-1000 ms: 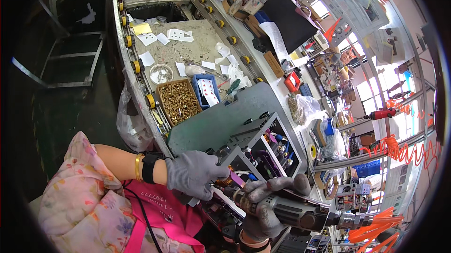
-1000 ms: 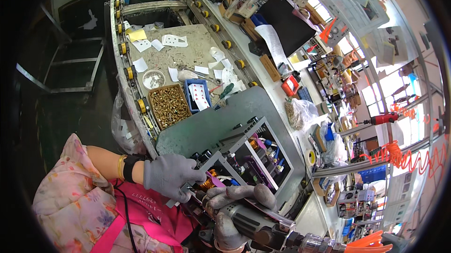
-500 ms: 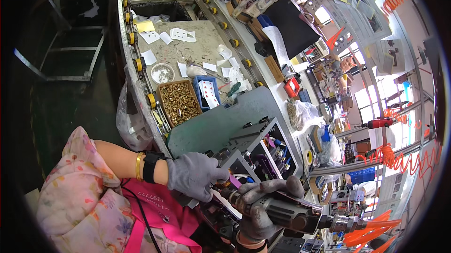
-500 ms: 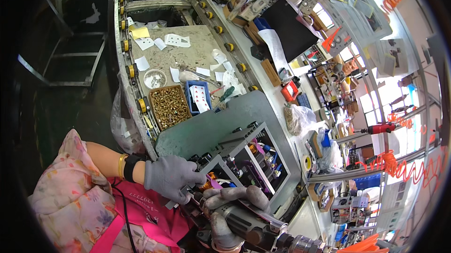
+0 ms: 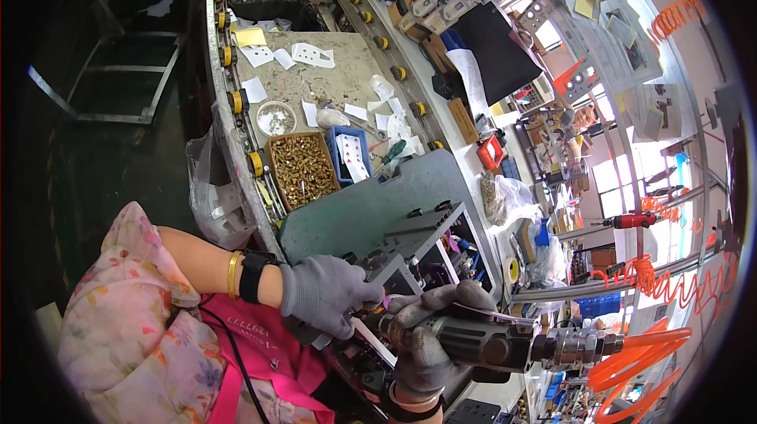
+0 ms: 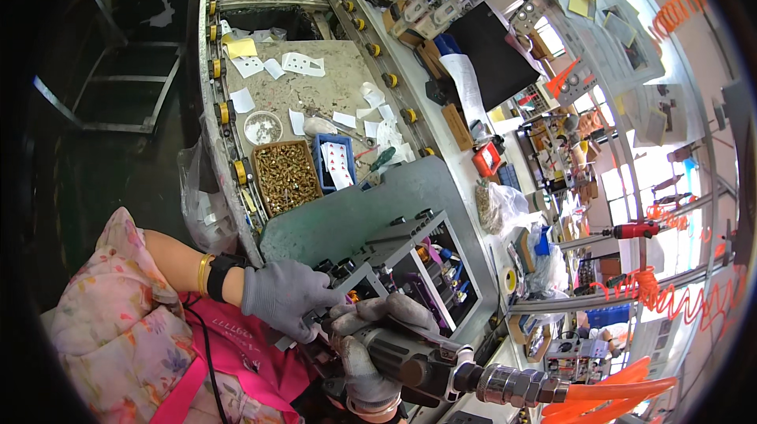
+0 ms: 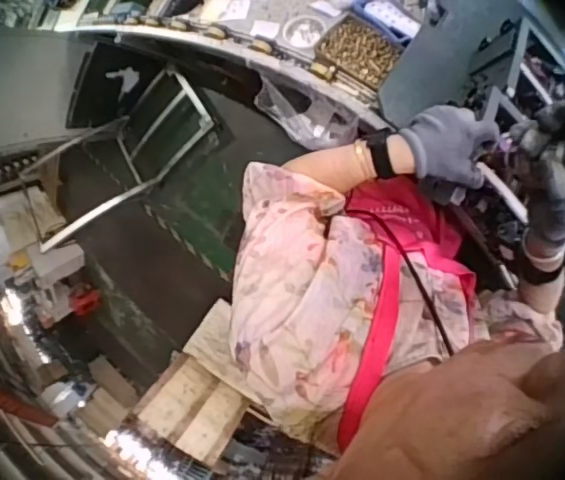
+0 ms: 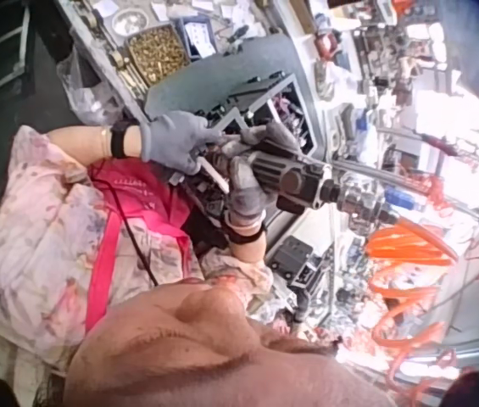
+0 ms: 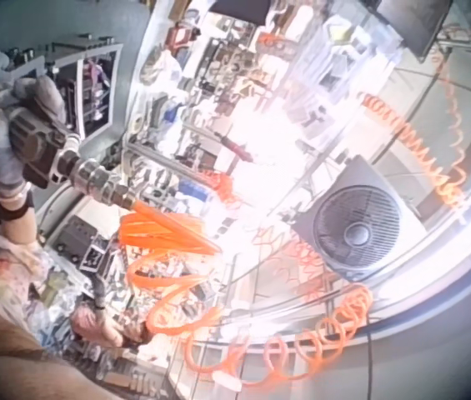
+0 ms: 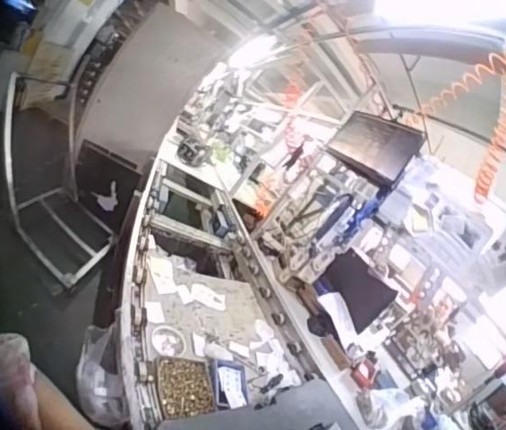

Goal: Assembling and inspecting internal components of inverter welding machines on a factory production line.

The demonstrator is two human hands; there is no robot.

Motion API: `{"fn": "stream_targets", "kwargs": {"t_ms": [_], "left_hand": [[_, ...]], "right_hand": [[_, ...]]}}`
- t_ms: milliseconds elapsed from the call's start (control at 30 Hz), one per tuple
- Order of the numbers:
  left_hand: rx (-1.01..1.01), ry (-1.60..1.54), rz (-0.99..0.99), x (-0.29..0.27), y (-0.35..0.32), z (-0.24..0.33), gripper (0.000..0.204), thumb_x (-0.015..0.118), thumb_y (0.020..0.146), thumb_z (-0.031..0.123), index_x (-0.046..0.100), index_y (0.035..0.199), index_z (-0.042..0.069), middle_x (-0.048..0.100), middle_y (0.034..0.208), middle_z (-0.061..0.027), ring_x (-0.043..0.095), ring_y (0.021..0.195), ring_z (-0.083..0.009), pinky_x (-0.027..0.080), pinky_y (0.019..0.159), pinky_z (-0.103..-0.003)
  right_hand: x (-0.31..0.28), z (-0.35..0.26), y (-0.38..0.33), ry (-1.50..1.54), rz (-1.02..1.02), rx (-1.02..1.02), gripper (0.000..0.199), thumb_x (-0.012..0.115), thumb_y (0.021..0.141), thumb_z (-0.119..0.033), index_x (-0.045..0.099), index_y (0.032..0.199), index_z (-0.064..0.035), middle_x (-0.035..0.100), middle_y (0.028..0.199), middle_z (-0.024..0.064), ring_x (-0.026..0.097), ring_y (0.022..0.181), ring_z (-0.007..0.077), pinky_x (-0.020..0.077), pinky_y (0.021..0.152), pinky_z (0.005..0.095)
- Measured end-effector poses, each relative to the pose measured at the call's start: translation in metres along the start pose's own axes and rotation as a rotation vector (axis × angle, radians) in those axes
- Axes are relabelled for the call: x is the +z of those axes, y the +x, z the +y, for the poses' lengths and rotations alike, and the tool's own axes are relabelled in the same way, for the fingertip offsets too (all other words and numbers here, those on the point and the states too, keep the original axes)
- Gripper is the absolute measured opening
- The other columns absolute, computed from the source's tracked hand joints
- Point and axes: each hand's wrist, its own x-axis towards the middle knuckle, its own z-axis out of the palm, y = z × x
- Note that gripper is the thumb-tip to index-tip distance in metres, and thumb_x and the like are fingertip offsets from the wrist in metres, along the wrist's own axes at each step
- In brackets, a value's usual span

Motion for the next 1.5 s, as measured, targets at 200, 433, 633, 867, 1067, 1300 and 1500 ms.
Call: {"fn": "stream_targets", "kwargs": {"t_ms": [200,433,633,867,1067,1300,1500], "left_hand": [[-0.016,0.002,-0.033,-0.002,0.000,0.001,0.056,0.069,0.068,0.041,0.056,0.118,0.020,0.057,0.080,-0.0131,0.061,0.070,-0.0329,0.050,0.058,-0.043],[-0.004,-0.024,-0.001,0.001,-0.001,-0.002,0.059,0.069,0.067,0.042,0.055,0.121,0.020,0.057,0.082,-0.0150,0.061,0.072,-0.0338,0.050,0.060,-0.043],[-0.315,-1.098,-0.329,-0.023,0.000,-0.041,0.050,0.066,0.084,0.029,0.046,0.123,0.005,0.056,0.086,-0.0026,0.058,0.071,-0.0123,0.051,0.059,-0.032],[-0.254,-1.744,0.091,-0.043,0.051,-0.052,0.023,0.042,0.092,-0.002,0.049,0.113,-0.005,0.060,0.107,-0.0196,0.063,0.102,-0.0289,0.057,0.086,-0.036],[-0.577,-1.353,0.070,-0.046,0.125,-0.034,0.023,0.046,0.097,0.014,0.051,0.110,-0.005,0.059,0.105,-0.0235,0.065,0.093,-0.0304,0.059,0.078,-0.035],[-0.410,-1.757,0.120,-0.031,0.146,-0.043,0.023,0.033,0.099,0.009,0.045,0.111,-0.006,0.057,0.112,-0.0271,0.063,0.101,-0.0349,0.059,0.080,-0.039],[-0.404,-1.557,0.106,-0.030,0.145,-0.049,0.027,0.043,0.100,0.027,0.051,0.097,0.001,0.067,0.084,-0.0179,0.068,0.067,-0.0218,0.054,0.046,-0.024]], "right_hand": [[-0.005,-0.001,0.000,-0.008,-0.013,0.033,0.068,0.078,0.072,-0.006,0.041,0.129,0.0017,0.059,0.096,0.0161,0.066,0.072,0.0228,0.0571,0.065,0.0430],[0.001,0.002,-0.002,-0.011,0.042,0.047,0.070,0.077,0.072,-0.006,0.040,0.131,0.0008,0.059,0.097,0.0157,0.066,0.072,0.0228,0.0568,0.069,0.0458],[-0.014,-0.026,0.023,0.096,-0.065,0.057,0.058,0.071,0.081,-0.008,0.041,0.131,-0.0048,0.060,0.106,0.0186,0.066,0.081,0.0299,0.0557,0.075,0.0454],[-0.032,-0.059,0.088,-0.288,0.403,-0.617,0.069,0.060,0.074,-0.024,0.035,0.137,-0.0098,0.059,0.101,0.0089,0.059,0.072,0.0191,0.0533,0.049,0.0364],[-0.038,-0.046,0.117,-0.108,0.313,-0.645,0.065,0.062,0.073,-0.014,0.038,0.134,-0.0105,0.061,0.101,0.0087,0.062,0.074,0.0217,0.0563,0.051,0.0371],[-0.061,0.002,0.131,-0.091,0.283,-0.497,0.065,0.065,0.071,-0.012,0.043,0.132,-0.0046,0.059,0.103,0.0111,0.064,0.074,0.0190,0.0571,0.072,0.0413],[-0.071,0.014,0.129,-0.120,0.230,-0.478,0.064,0.068,0.075,-0.017,0.042,0.131,-0.0034,0.059,0.102,0.0119,0.064,0.073,0.0189,0.0579,0.072,0.0420]]}}
